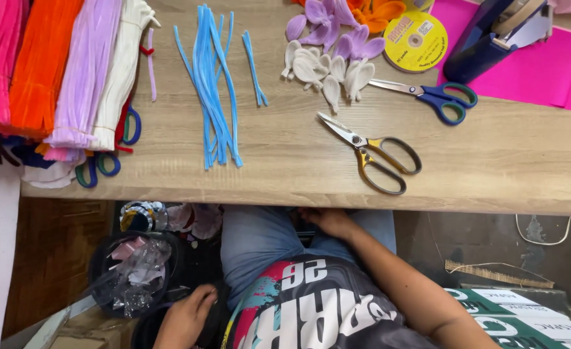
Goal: The person sits at a table and repeatedly picks up blue pipe cleaners, folds them in half, and cuts them into smaller segments using scissors. The cut pieces are placed in a pile on the table alongside other craft supplies.
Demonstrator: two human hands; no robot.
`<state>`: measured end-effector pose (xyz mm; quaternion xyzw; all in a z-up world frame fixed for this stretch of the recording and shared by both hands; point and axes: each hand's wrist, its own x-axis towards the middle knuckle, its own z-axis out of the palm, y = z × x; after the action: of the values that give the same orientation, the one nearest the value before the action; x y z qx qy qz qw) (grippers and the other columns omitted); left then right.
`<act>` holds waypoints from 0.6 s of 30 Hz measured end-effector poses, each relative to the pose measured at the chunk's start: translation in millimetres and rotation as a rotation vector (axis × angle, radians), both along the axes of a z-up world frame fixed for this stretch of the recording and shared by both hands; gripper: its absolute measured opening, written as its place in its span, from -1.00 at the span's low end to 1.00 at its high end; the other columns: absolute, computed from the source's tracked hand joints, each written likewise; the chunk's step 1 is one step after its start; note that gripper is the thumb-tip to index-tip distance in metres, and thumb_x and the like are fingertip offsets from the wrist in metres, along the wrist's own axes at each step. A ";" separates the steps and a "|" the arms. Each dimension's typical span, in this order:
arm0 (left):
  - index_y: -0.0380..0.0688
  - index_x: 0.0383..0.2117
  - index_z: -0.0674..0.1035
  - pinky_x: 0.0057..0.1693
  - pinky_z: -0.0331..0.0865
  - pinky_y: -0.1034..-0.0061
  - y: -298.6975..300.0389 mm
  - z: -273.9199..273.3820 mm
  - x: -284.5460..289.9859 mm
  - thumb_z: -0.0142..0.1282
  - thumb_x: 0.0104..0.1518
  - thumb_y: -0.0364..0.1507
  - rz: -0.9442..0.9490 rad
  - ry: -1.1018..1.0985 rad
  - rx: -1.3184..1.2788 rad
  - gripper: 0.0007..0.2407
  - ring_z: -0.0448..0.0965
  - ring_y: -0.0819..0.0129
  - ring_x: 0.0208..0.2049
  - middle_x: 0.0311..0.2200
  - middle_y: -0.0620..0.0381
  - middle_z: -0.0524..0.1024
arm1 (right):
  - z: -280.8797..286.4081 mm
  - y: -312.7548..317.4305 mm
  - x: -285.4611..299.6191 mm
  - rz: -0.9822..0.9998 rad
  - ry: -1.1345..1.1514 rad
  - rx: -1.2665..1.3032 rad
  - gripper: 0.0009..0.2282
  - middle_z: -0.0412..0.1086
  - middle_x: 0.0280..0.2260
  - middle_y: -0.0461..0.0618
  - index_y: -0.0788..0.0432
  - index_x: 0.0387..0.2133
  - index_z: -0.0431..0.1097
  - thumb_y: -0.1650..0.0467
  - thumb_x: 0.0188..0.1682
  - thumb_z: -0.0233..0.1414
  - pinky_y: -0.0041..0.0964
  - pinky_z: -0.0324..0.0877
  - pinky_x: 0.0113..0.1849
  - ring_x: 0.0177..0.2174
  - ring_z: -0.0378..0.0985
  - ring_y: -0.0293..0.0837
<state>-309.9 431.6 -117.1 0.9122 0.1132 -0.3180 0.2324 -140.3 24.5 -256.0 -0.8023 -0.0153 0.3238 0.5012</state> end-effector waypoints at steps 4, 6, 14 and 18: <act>-0.02 -0.34 0.65 -0.02 0.40 0.36 -18.8 -14.1 58.3 0.10 0.18 -0.34 -0.215 -0.226 -0.216 -0.88 0.55 0.21 -0.19 -0.33 0.15 0.54 | 2.5 0.4 0.2 -0.075 0.031 0.062 -0.73 0.61 -0.14 -0.12 0.02 -0.05 0.54 0.25 0.01 0.11 -0.35 0.46 -0.04 -0.25 0.66 -0.24; -0.02 -0.32 0.66 0.03 0.40 0.41 -10.7 -37.9 71.3 0.11 0.17 -0.32 -0.188 -0.159 -0.239 -0.87 0.59 0.24 -0.17 -0.29 0.17 0.56 | -0.5 -1.3 -0.6 -0.067 0.009 0.060 -0.73 0.62 -0.22 -0.11 0.01 -0.06 0.55 0.25 0.02 0.09 -0.35 0.45 -0.07 -0.28 0.64 -0.24; -0.16 -0.29 0.65 -0.41 0.49 0.54 3.8 -23.1 79.5 0.18 0.21 -0.44 0.306 0.593 -0.436 -0.92 0.52 0.39 -0.55 -0.49 0.07 0.59 | -2.7 -6.5 -2.1 -0.128 0.047 0.126 -0.72 0.64 -0.27 -0.08 0.01 -0.09 0.57 0.22 0.02 0.09 -0.35 0.45 -0.05 -0.25 0.65 -0.24; -0.24 -0.29 0.65 -0.25 0.66 0.44 12.0 -25.5 64.3 0.23 0.16 -0.60 0.390 0.678 -0.499 -0.94 0.62 0.32 -0.44 -0.43 0.02 0.58 | 7.6 -3.8 -1.3 -0.181 0.078 0.086 -0.82 0.64 -0.36 -0.08 0.02 -0.26 0.60 0.25 -0.01 0.14 -0.34 0.46 -0.08 -0.30 0.67 -0.22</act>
<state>-245.6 443.6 -142.6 0.6345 0.2721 -0.5663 0.4503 -141.6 20.7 -248.4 -0.7648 0.0627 0.3075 0.5627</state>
